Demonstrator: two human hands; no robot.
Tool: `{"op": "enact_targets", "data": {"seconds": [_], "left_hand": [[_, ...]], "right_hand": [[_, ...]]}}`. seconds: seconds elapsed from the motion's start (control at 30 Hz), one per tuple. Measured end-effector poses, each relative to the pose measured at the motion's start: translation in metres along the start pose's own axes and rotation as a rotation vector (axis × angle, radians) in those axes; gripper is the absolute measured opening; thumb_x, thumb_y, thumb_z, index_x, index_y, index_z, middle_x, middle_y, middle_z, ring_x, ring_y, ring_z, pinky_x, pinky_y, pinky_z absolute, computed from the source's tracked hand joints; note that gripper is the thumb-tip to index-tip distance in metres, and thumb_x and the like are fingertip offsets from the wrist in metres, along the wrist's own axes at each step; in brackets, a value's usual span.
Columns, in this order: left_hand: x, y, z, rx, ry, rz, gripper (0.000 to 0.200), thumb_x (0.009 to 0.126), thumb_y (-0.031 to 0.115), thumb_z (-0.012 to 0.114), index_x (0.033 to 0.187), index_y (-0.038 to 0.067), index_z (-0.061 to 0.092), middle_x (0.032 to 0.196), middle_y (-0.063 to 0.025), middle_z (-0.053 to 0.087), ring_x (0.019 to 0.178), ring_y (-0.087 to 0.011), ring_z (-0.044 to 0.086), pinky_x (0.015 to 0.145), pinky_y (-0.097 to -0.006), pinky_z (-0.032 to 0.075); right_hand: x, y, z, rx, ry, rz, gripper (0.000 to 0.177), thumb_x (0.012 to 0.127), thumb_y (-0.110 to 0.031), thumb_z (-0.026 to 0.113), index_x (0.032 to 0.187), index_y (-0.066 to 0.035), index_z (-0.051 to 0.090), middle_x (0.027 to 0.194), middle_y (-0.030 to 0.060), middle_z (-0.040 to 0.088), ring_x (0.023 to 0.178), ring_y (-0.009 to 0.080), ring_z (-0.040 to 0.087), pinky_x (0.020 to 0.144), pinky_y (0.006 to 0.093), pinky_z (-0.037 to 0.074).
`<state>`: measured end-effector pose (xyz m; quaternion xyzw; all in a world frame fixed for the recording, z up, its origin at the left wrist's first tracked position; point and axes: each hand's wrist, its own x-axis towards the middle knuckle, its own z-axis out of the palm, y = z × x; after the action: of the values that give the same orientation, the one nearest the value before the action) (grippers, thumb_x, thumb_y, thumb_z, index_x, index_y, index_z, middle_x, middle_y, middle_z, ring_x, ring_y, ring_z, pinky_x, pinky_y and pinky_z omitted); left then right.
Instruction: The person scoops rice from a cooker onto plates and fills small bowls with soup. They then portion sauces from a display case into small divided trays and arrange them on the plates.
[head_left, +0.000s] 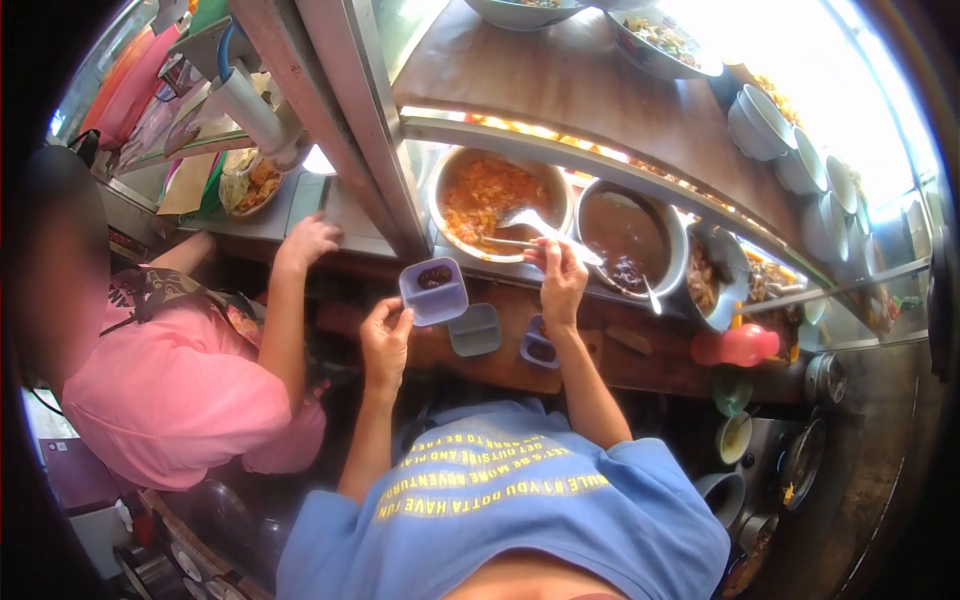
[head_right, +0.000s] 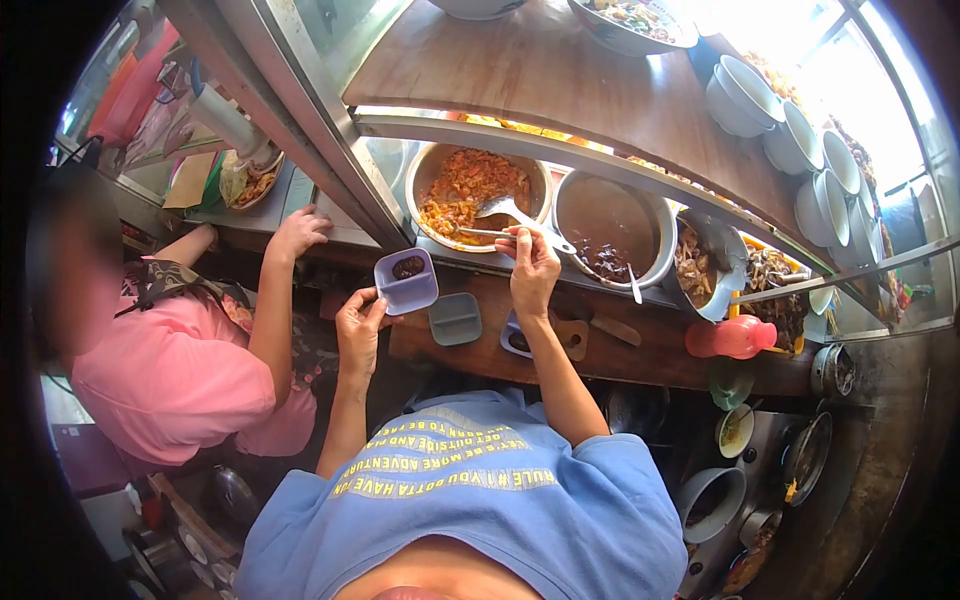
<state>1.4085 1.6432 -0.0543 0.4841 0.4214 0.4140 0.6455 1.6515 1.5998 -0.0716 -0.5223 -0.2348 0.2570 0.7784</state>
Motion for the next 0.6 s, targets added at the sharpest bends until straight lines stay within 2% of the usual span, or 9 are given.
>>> {"op": "enact_targets", "data": {"seconds": [0.3,0.6], "left_hand": [[0.016,0.004,0.005,-0.027,0.003,0.029,0.012,0.091,0.002,0.054,0.099,-0.005,0.059,0.088,-0.0089,0.065,0.074,-0.0120,0.064,0.067,-0.0271,0.058],[0.031,0.001,0.017,-0.018,-0.049,0.039,0.013,0.091,0.004,0.055,0.099,-0.005,0.059,0.089,-0.0095,0.065,0.073,-0.0125,0.064,0.068,-0.0278,0.058]], "right_hand": [[0.003,-0.004,0.000,0.079,0.058,0.034,0.022,0.097,-0.015,0.051,0.098,0.006,0.058,0.092,0.0113,0.064,0.077,0.0165,0.066,0.074,0.0256,0.056],[-0.010,-0.065,-0.007,0.006,0.036,-0.032,0.022,0.098,-0.015,0.050,0.098,0.004,0.060,0.090,0.0105,0.064,0.078,0.0140,0.065,0.073,0.0257,0.056]]}}
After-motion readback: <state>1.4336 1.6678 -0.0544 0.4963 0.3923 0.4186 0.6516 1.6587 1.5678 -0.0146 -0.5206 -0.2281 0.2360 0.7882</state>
